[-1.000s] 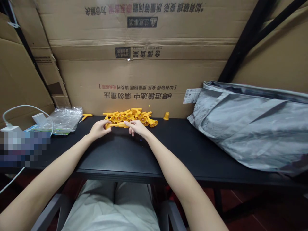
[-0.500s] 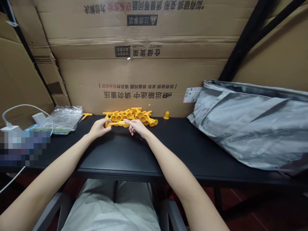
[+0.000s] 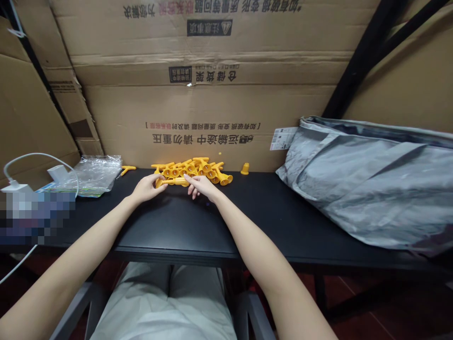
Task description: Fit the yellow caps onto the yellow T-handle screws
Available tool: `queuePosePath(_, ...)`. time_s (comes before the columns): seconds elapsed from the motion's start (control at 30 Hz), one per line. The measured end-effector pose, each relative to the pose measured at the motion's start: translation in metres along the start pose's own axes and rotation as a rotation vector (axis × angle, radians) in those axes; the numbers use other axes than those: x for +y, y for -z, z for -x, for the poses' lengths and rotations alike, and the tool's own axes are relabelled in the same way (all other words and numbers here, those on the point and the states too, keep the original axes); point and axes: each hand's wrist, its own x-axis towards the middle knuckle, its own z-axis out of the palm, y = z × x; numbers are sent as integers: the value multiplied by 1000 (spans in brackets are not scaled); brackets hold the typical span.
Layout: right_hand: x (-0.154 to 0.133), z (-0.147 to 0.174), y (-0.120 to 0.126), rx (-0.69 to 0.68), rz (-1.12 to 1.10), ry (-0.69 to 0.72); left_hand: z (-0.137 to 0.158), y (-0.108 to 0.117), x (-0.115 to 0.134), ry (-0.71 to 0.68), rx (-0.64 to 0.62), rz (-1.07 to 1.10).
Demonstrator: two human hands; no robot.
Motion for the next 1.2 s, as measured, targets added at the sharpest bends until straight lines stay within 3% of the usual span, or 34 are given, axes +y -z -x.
queuePosePath(1.2, 6, -1, 0, 6, -44, 126, 2, 1, 3, 31, 41, -50)
